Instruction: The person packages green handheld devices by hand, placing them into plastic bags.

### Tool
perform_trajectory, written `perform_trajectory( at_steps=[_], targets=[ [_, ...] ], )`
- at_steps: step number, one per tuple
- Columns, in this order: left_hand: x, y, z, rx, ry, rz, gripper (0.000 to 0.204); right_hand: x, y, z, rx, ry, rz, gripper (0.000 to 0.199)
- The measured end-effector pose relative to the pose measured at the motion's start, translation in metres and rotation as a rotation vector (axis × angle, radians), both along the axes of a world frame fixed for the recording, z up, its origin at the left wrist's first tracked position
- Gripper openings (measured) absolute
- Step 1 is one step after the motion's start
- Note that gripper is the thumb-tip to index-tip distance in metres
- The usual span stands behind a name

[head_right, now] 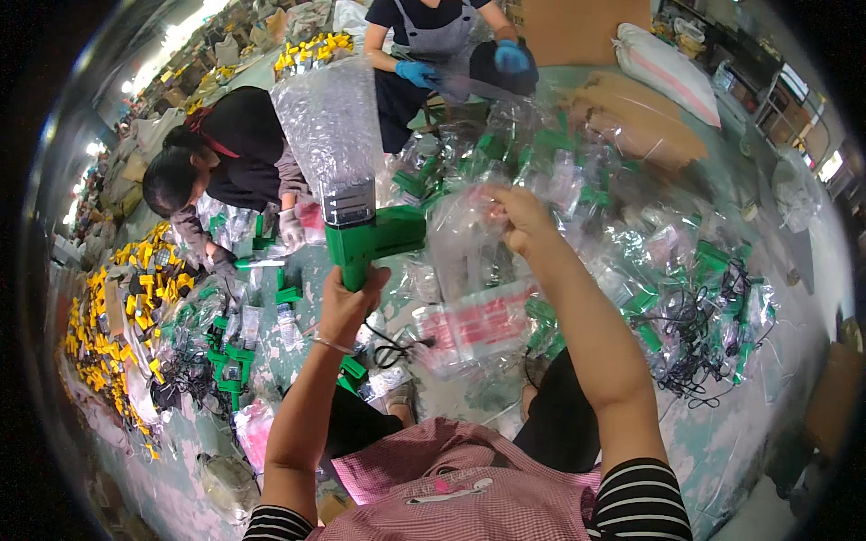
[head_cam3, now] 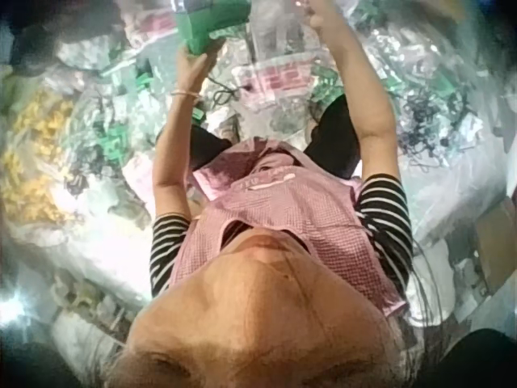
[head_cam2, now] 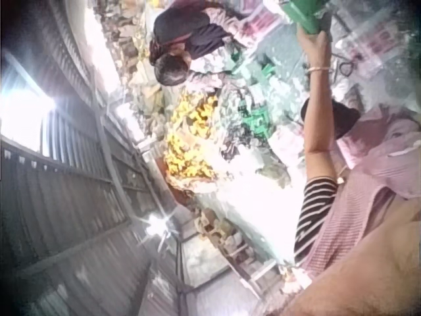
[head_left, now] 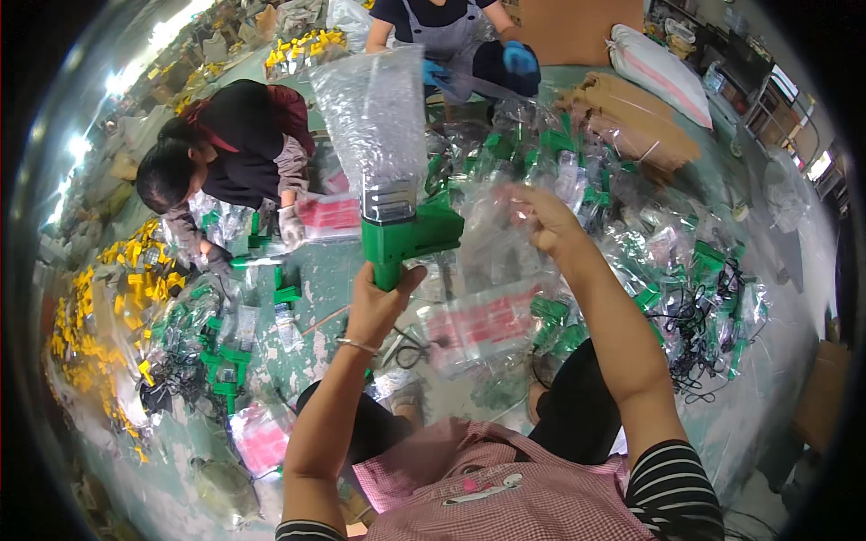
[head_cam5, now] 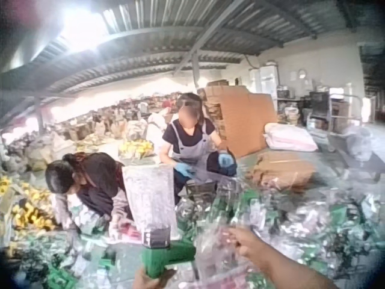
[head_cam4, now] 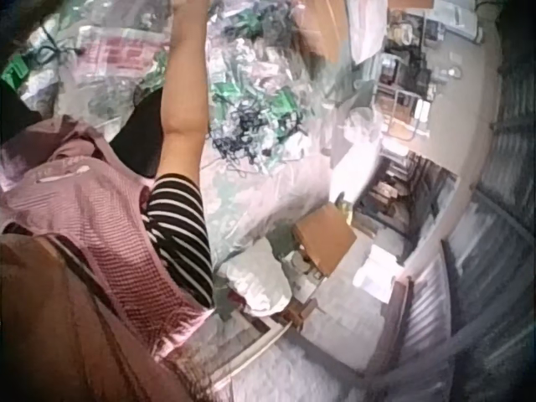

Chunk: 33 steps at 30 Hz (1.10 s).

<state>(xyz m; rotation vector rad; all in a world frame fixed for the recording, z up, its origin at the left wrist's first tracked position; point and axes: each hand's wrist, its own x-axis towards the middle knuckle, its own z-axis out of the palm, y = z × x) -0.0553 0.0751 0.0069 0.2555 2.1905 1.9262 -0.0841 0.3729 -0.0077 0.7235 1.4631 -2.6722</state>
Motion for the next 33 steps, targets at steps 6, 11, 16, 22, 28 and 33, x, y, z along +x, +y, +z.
perform_trajectory(
  at_steps=[6,11,16,22,28,33],
  targets=[
    [0.018,-0.002,0.022,-0.06,0.168,-0.158,0.02,0.003,0.019,0.031,0.671,0.256,-0.531,0.021],
    [0.016,-0.007,0.003,-0.298,0.365,-0.271,0.034,0.024,0.019,0.058,1.004,0.423,-0.363,0.021],
    [0.025,0.008,0.0,-0.362,0.311,-0.231,0.037,0.038,-0.043,0.044,1.801,0.818,-0.294,0.033],
    [0.028,0.01,0.002,0.188,-0.18,-0.29,0.043,0.054,-0.097,0.027,1.731,0.911,-0.085,0.037],
    [0.025,0.004,0.004,0.003,0.104,-0.189,0.039,0.048,-0.068,0.053,1.794,0.814,-0.263,0.032],
    [0.011,0.016,-0.021,0.112,0.389,0.149,0.035,0.061,-0.129,0.046,1.711,1.418,-0.026,0.02]
  ],
)
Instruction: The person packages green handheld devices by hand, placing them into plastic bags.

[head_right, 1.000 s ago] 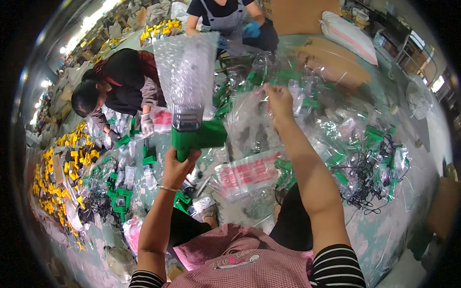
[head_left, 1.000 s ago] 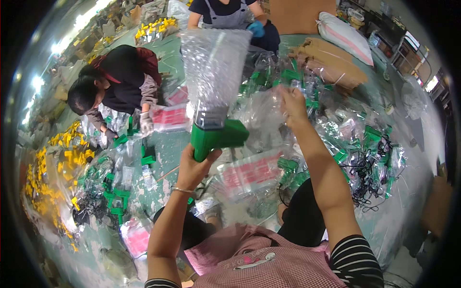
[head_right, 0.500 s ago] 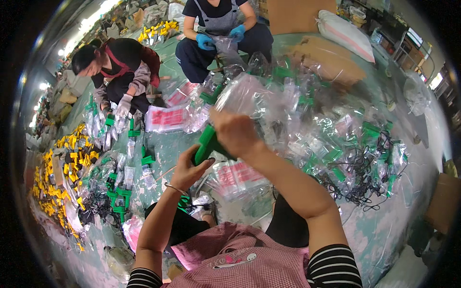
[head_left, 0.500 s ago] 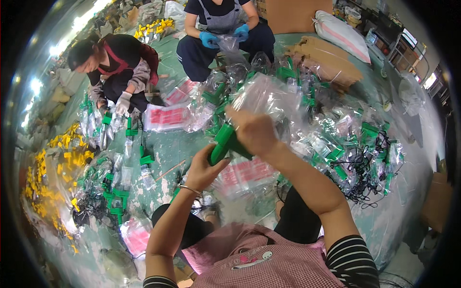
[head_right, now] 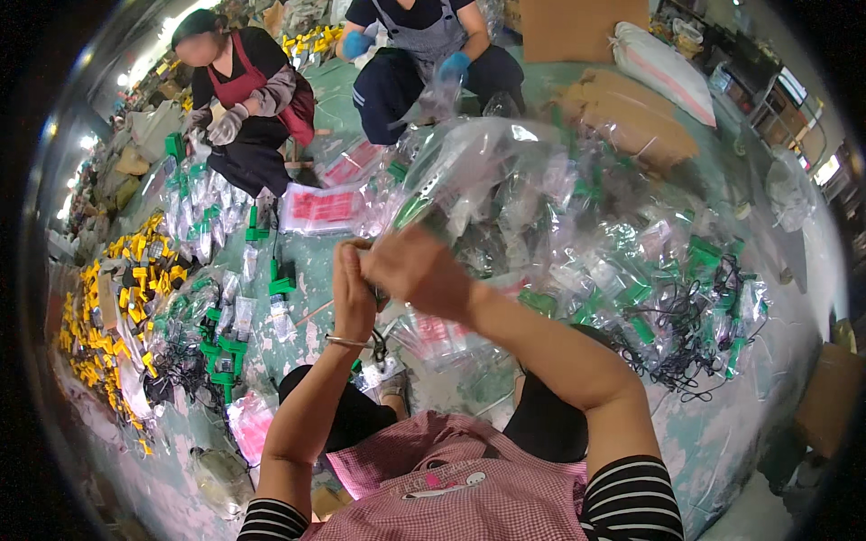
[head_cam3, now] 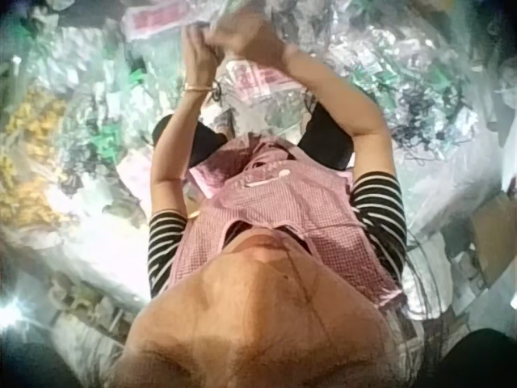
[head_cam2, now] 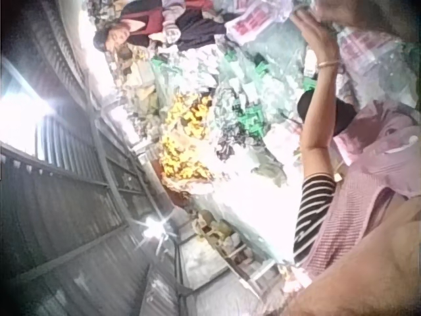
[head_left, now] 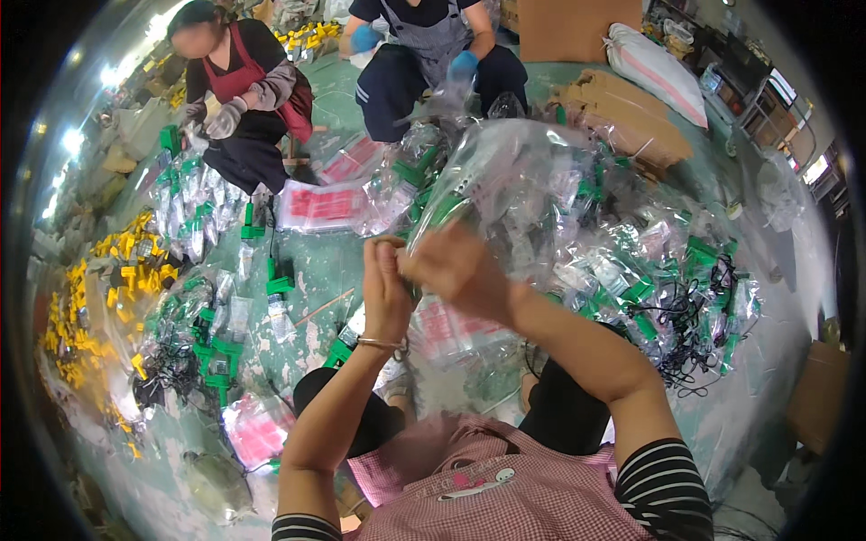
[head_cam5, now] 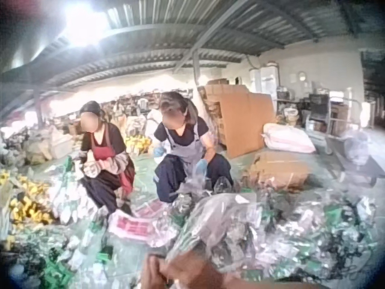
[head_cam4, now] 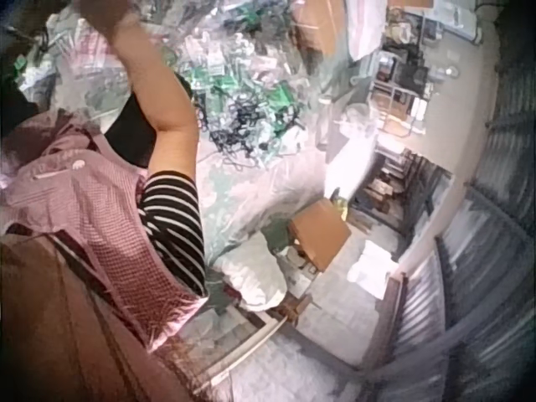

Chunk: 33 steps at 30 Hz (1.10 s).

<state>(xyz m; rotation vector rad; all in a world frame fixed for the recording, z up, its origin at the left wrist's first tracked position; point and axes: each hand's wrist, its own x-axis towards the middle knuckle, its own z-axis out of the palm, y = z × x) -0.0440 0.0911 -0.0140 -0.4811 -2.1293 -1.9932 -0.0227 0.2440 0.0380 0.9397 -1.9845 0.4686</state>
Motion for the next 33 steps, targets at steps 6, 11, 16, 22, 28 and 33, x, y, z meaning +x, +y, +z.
perform_trajectory(
  at_steps=[6,11,16,22,28,33],
  targets=[
    [0.002,-0.012,0.038,0.302,-0.48,-0.163,0.052,-0.016,0.033,-0.022,-0.08,-0.135,-0.218,0.017],
    [-0.007,-0.024,0.031,0.628,-0.6,-0.195,0.065,-0.037,0.065,-0.04,-0.203,-0.258,-0.491,0.014],
    [-0.01,-0.023,0.034,0.449,-0.416,0.068,0.075,0.03,-0.032,-0.065,0.3,-0.453,-0.049,0.007],
    [-0.008,-0.011,0.026,0.361,-0.453,0.252,0.068,0.02,0.017,-0.047,0.133,-1.057,0.128,0.063],
    [0.016,-0.026,0.004,0.113,-0.212,-0.027,0.041,-0.001,-0.008,-0.073,-0.527,-1.051,0.518,0.065],
    [0.051,0.011,0.043,-0.287,-0.138,-0.316,0.035,0.024,0.041,-0.05,-1.52,-1.501,0.287,0.036]
  ],
)
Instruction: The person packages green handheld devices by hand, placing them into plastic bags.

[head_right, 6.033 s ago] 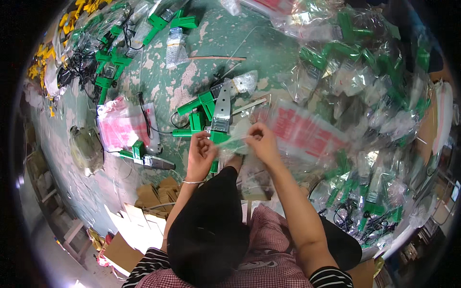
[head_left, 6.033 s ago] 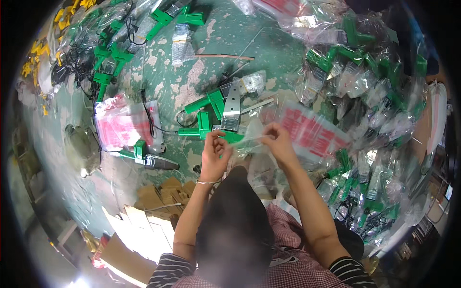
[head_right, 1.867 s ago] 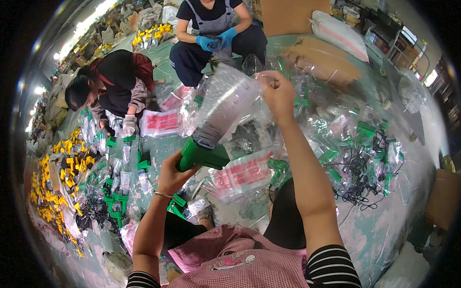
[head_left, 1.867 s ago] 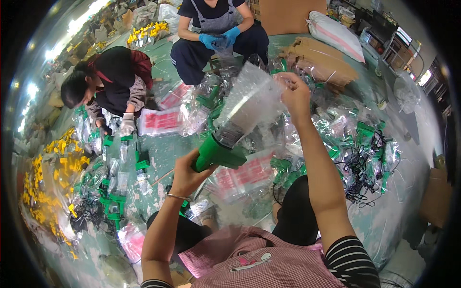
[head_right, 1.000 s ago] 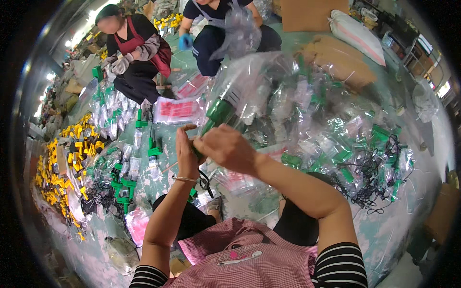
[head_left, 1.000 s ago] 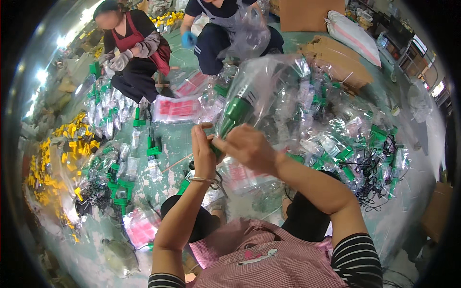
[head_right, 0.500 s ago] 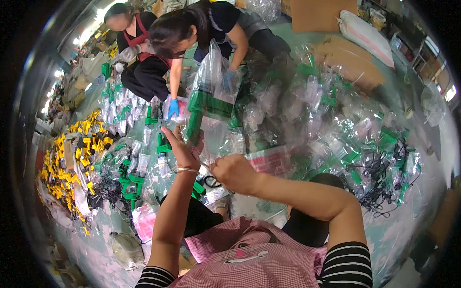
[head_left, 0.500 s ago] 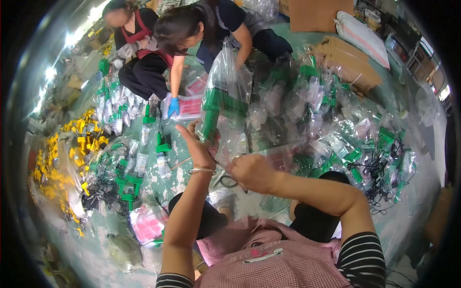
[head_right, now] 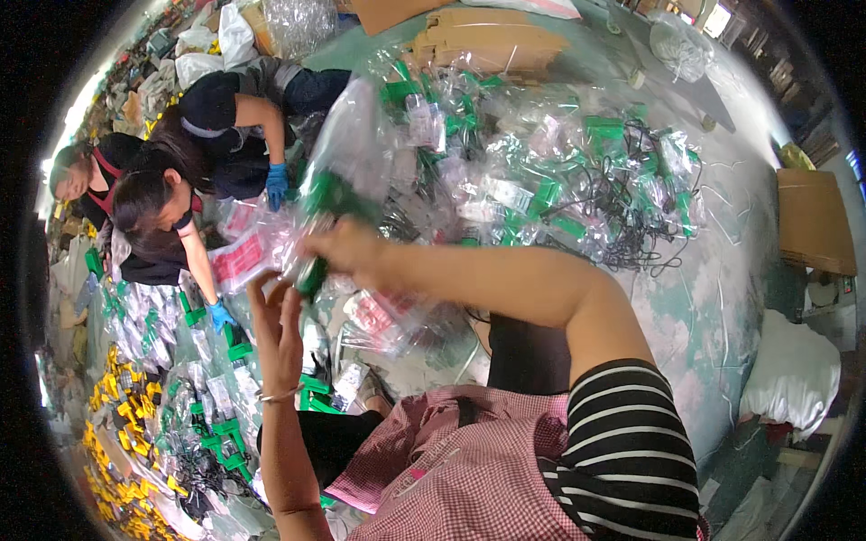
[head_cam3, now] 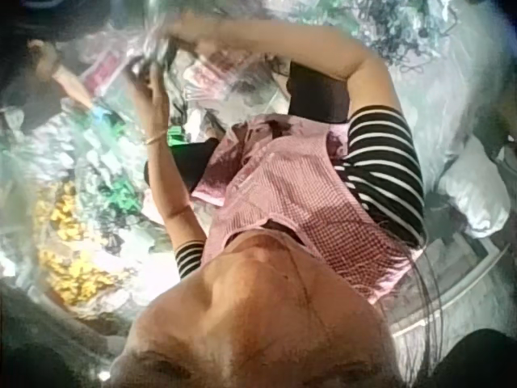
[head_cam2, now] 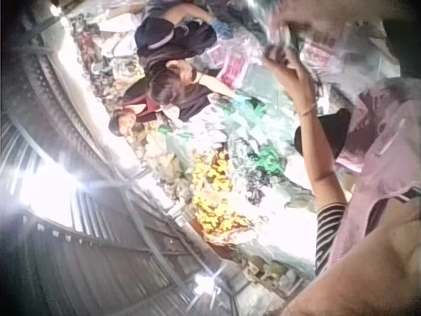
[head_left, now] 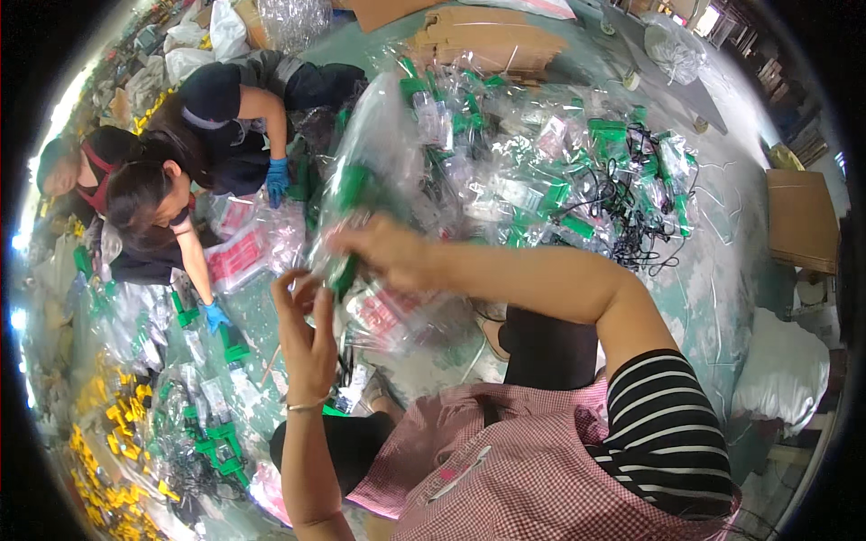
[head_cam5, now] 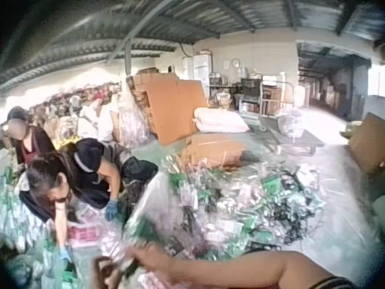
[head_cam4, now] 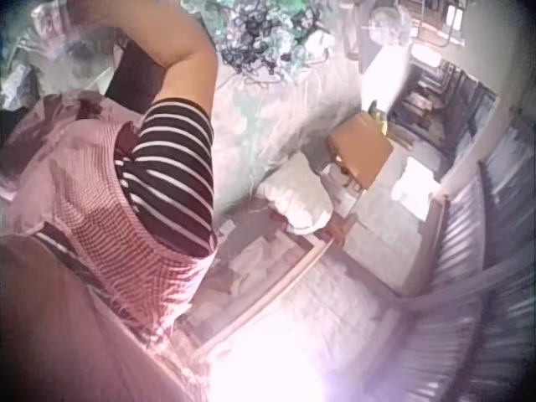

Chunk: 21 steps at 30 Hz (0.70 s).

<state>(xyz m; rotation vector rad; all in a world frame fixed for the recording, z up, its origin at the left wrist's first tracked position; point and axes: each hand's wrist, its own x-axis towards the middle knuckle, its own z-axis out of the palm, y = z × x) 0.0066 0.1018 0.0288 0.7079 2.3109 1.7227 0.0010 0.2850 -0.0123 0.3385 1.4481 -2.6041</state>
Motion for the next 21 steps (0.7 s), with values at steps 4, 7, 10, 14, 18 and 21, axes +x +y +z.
perform_trajectory(
  at_steps=[4,7,10,14,18,21],
  targets=[
    [0.048,0.001,0.049,0.181,0.163,-0.24,0.029,0.032,0.178,-0.041,1.083,0.369,-0.28,0.038],
    [0.077,-0.023,0.073,0.474,0.042,-0.515,0.022,0.068,0.26,-0.023,1.883,-0.167,-0.478,0.066],
    [0.088,-0.026,0.096,0.947,-0.132,-0.912,0.02,0.11,0.311,-0.017,2.039,-0.622,-0.373,0.061],
    [0.089,-0.006,0.094,1.141,-0.283,-0.97,0.016,0.138,0.317,-0.065,2.34,-0.845,-0.069,0.048],
    [0.098,-0.008,0.099,1.184,-0.42,-0.857,0.01,0.098,0.224,-0.149,2.263,0.039,0.024,0.017],
    [0.087,-0.006,0.101,1.195,-0.407,-0.823,0.011,0.072,0.111,-0.221,2.059,0.083,0.356,0.02]
  ],
)
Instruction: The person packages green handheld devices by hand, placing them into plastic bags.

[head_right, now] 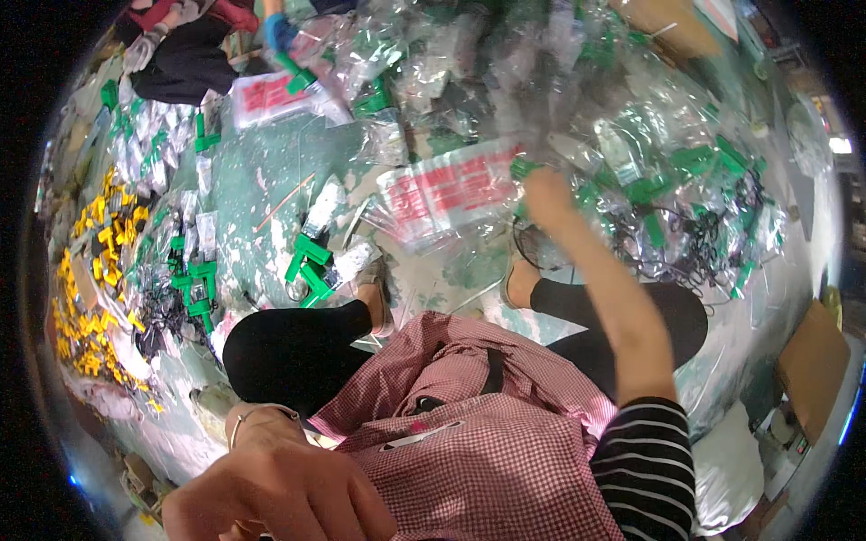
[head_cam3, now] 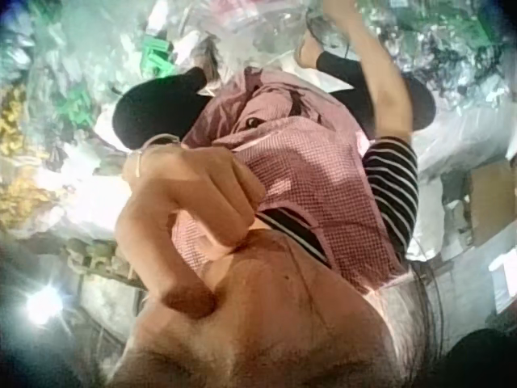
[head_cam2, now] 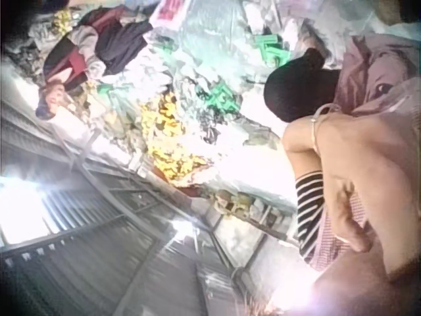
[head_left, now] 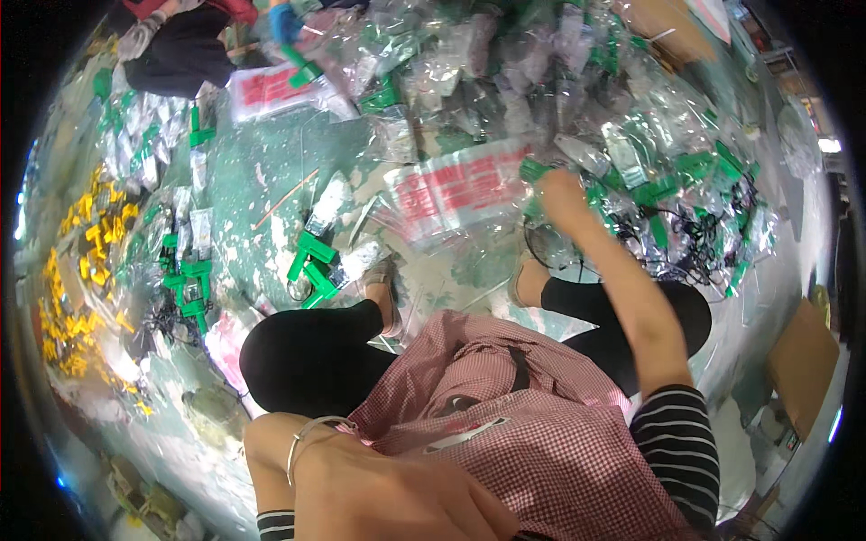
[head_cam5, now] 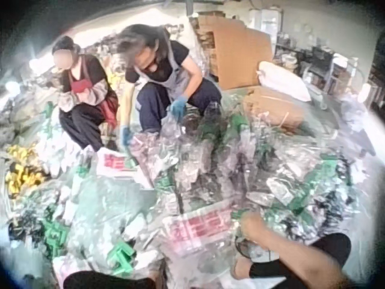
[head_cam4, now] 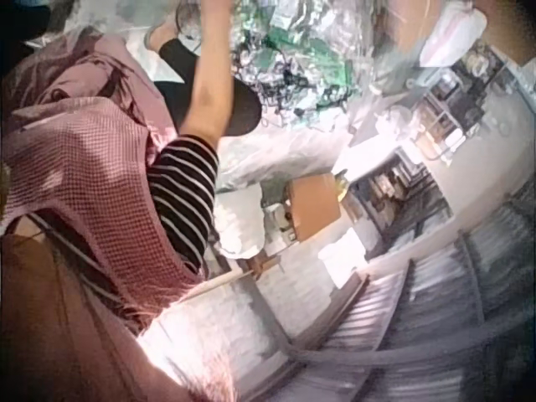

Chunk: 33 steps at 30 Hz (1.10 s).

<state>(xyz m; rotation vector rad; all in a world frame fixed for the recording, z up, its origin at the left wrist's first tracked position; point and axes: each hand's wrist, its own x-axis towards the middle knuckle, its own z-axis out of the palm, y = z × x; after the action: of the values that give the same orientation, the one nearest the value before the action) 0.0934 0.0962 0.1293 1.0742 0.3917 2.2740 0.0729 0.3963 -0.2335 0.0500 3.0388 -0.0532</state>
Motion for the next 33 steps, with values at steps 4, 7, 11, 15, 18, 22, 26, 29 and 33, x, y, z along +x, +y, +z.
perform_trajectory(
  at_steps=[4,7,11,15,18,22,26,29,33],
  targets=[
    [-0.014,-0.007,-0.015,-0.033,0.013,0.038,0.012,-0.027,-0.105,-0.09,-0.176,-0.034,0.115,0.022],
    [-0.019,-0.018,-0.027,-0.068,-0.147,0.177,0.014,-0.024,-0.161,-0.121,-0.201,-0.11,0.207,0.048],
    [-0.03,-0.034,-0.046,-0.093,-0.146,0.252,0.011,-0.029,-0.208,-0.123,-0.27,-0.273,0.107,0.101],
    [-0.042,-0.043,-0.069,-0.066,-0.149,0.098,0.013,-0.039,-0.246,-0.12,-0.185,-0.251,0.057,0.11],
    [-0.047,-0.051,-0.083,-0.032,-0.138,-0.042,0.018,-0.048,-0.257,-0.123,-0.119,-0.408,-0.047,0.115],
    [-0.049,-0.062,-0.095,0.041,-0.077,-0.239,0.025,-0.04,-0.252,-0.142,-0.166,-0.235,-0.09,0.103],
    [-0.056,-0.071,-0.101,0.137,0.052,-0.438,0.032,-0.026,-0.227,-0.18,-0.11,-0.063,-0.2,0.066],
    [-0.038,-0.089,-0.064,-0.257,-0.813,-0.123,0.019,-0.037,-0.178,-0.196,-0.097,-0.182,-0.174,0.044],
    [-0.018,-0.083,-0.062,-0.597,-1.277,-0.19,0.03,-0.064,-0.166,-0.157,-0.506,-0.257,-0.234,0.035]
  ],
)
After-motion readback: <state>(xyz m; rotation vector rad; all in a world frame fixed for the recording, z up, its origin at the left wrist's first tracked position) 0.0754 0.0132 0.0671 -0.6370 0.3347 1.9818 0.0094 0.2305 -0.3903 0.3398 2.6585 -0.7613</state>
